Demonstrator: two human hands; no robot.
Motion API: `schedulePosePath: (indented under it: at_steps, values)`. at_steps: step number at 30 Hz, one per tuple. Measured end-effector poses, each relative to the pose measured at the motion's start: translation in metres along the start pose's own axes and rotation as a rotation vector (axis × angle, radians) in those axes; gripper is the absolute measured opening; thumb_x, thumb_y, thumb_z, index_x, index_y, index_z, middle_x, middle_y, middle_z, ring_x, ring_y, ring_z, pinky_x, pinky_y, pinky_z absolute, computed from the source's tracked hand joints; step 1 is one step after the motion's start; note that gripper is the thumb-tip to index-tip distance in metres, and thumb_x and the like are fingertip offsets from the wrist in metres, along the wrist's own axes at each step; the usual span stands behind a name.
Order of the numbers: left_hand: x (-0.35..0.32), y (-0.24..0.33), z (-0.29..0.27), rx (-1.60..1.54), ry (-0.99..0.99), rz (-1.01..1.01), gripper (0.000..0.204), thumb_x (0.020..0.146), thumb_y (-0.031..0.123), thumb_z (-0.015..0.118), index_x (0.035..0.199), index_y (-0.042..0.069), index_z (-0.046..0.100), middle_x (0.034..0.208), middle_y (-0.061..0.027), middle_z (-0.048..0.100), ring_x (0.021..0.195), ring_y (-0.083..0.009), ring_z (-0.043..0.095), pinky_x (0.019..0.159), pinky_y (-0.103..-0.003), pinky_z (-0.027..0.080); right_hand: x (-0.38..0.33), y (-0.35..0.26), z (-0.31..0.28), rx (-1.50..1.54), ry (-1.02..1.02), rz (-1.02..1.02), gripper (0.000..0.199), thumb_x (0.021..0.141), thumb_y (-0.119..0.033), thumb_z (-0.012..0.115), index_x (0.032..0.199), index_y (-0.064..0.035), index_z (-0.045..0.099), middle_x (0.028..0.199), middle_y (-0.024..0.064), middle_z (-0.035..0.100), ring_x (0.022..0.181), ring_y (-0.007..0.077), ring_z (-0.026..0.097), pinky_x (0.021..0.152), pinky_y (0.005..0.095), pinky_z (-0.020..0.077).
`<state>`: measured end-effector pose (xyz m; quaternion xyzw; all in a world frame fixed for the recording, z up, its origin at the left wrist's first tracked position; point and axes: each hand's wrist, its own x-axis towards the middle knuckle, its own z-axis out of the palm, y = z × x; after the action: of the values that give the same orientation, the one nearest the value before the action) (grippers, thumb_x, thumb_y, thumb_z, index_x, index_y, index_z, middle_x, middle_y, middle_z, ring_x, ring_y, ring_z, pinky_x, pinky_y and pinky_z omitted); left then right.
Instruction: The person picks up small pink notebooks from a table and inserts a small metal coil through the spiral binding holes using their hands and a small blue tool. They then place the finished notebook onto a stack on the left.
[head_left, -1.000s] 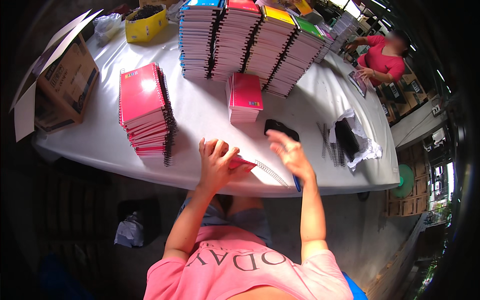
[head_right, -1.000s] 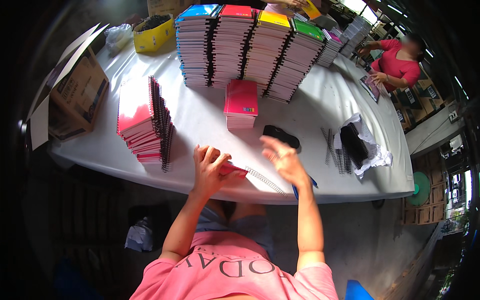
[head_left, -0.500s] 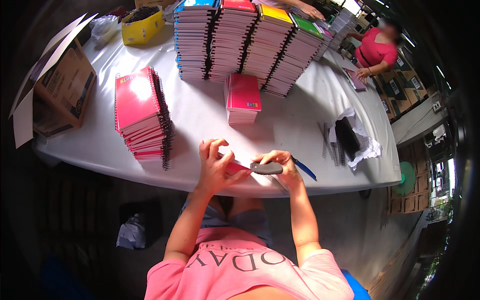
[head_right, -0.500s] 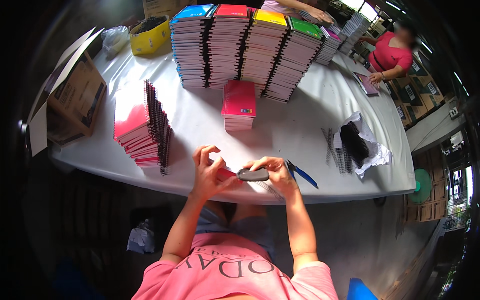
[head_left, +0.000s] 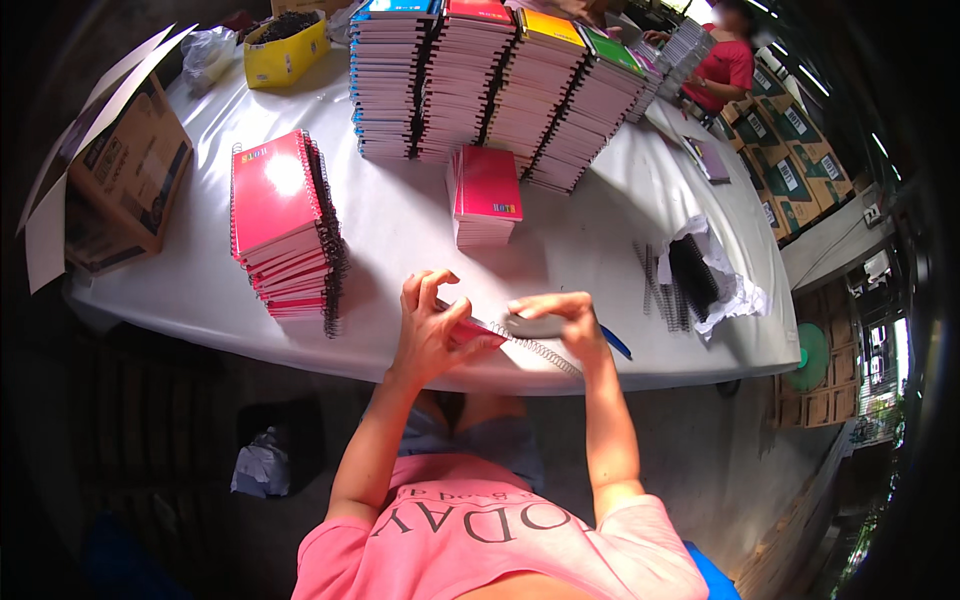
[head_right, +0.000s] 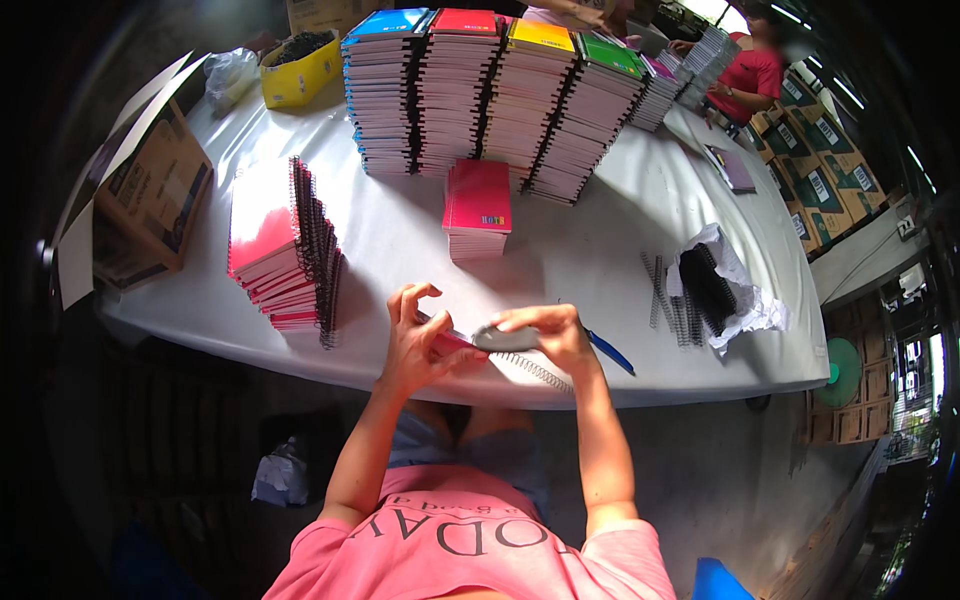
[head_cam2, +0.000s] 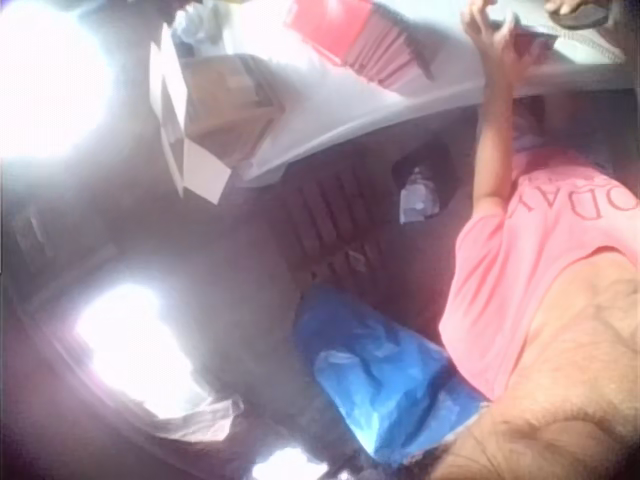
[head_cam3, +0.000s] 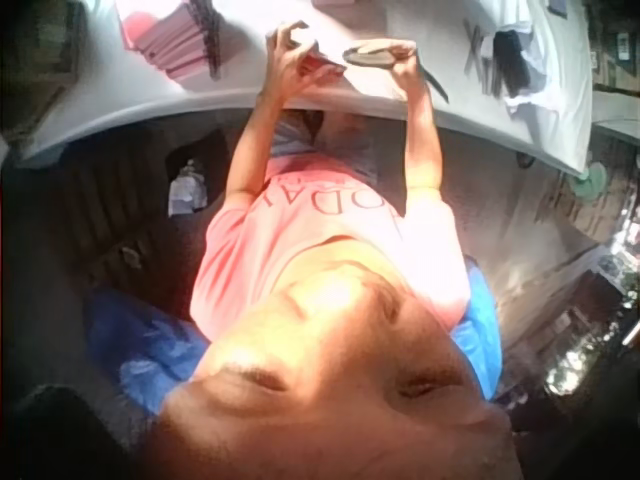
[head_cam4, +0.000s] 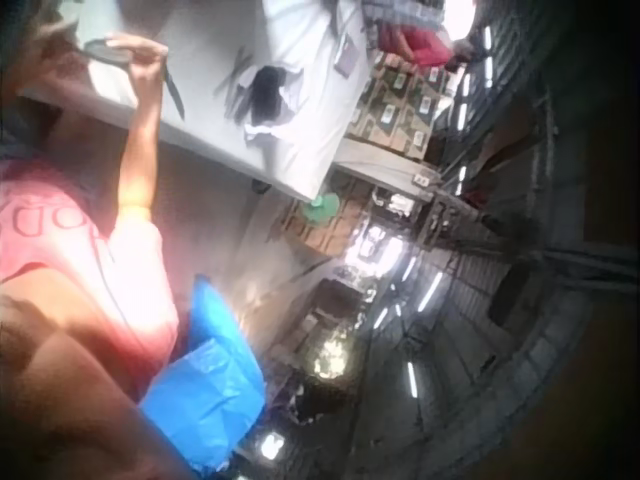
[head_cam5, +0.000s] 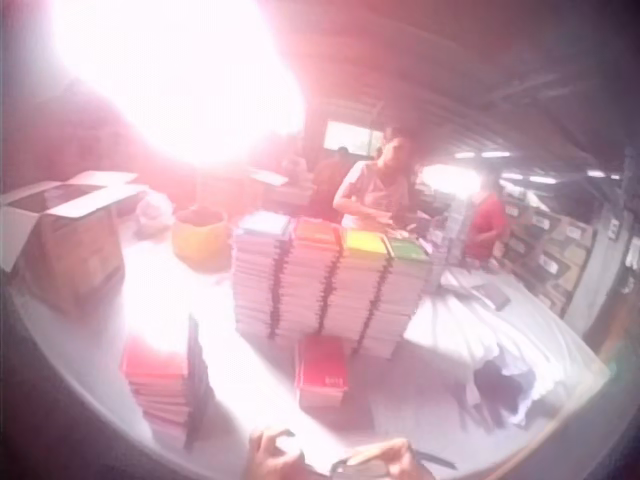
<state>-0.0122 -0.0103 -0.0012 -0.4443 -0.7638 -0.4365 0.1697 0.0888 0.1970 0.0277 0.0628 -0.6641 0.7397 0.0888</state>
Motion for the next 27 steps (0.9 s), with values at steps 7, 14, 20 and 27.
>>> schedulePosePath:
  at_steps: [7,14,20,27]
  values:
    - [-0.001,-0.006,-0.001,-0.054,0.025,-0.027,0.05,0.052,0.042,0.084,0.08,0.008,0.059,0.126,-0.0172,0.039,0.11,-0.0351,0.038,0.089,-0.046,0.037,0.009,-0.004,0.009,-0.142,-0.013,-0.053,0.035,0.065,0.013,0.056,0.094,-0.0005,0.071,0.095,0.0152,0.07,0.091,0.0223,0.066,0.085,0.0312,0.0502]
    - [-0.001,-0.016,0.012,-0.406,0.025,-0.237,0.055,0.051,0.043,0.087,0.08,0.007,0.057,0.12,-0.0153,0.034,0.101,-0.0302,0.037,0.081,-0.042,0.042,0.01,0.002,0.01,0.132,-0.049,-0.166,0.034,0.067,0.012,0.057,0.091,-0.0044,0.072,0.092,0.0106,0.071,0.088,0.0179,0.067,0.084,0.0288,0.0514]
    - [0.003,-0.026,0.019,-0.331,0.112,-0.053,0.06,0.053,0.027,0.09,0.089,0.008,0.046,0.104,-0.0085,0.03,0.083,-0.0173,0.045,0.061,-0.03,0.039,0.011,0.004,0.014,0.003,0.115,-0.156,0.03,0.067,0.012,0.056,0.089,0.0006,0.072,0.091,0.0171,0.07,0.086,0.0224,0.068,0.082,0.0311,0.0522]
    - [-0.01,-0.037,0.037,-0.673,0.118,-0.323,0.097,0.035,0.042,0.094,0.098,0.007,0.029,0.103,-0.0108,0.033,0.1,-0.0217,0.038,0.083,-0.034,0.039,0.03,0.0,0.02,-0.1,-0.053,-0.064,0.037,0.065,0.013,0.052,0.092,-0.0013,0.072,0.091,0.0126,0.071,0.089,0.018,0.067,0.083,0.0282,0.0506]
